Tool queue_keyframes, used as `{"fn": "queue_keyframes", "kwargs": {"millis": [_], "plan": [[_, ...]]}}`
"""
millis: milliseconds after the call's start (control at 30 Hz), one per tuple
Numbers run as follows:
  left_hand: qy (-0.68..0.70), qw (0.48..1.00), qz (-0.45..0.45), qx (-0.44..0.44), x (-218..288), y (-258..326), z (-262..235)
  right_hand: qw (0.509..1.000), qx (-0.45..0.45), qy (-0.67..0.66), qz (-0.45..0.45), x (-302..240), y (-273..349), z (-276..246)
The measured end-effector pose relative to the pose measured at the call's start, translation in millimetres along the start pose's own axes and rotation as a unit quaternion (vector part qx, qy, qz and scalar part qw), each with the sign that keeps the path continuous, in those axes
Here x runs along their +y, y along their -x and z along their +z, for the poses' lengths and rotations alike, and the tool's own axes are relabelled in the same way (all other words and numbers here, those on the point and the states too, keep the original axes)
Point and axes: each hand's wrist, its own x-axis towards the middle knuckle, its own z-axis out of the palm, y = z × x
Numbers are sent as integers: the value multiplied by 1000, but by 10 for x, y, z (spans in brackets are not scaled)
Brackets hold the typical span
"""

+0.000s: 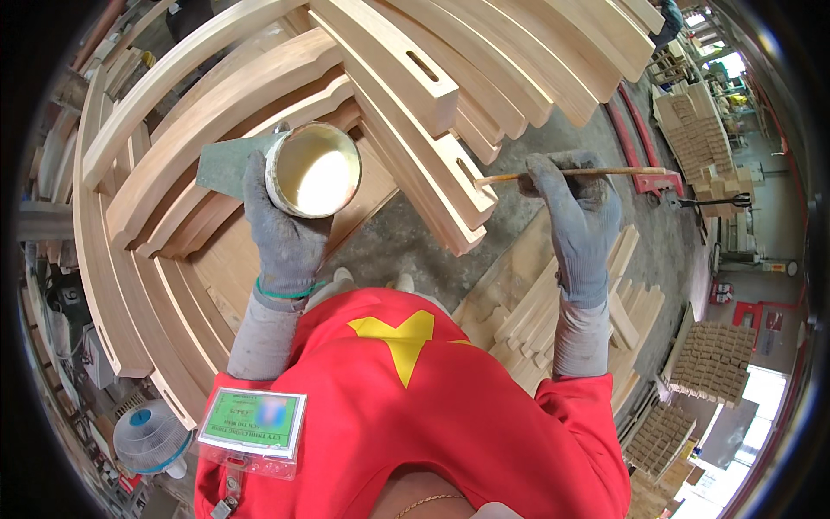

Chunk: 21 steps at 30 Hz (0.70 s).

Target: The person applies a light-colored finish to wooden chair parts using a brush and a small container. They repeatedly dip the brush, coat edges and surfaces, and reposition the parts to access different areas.

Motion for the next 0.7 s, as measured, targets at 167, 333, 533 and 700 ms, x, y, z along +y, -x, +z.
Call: {"fn": "queue_keyframes", "kwargs": {"millis": [167, 333, 533, 700], "plan": [[-356, 918, 172, -26, -25, -37, -83, 999, -23, -6, -25, 8, -151, 78], [-389, 896, 213, -33, 23, -45, -94, 998, -35, -4, -45, 28, -249, 110], [-434, 874, 219, 3, 22, -85, -223, 997, -39, 6, -66, 72, -286, 142], [-654, 683, 323, -41, 122, -28, 46, 994, -67, 29, -85, 109, -331, 185]]}}
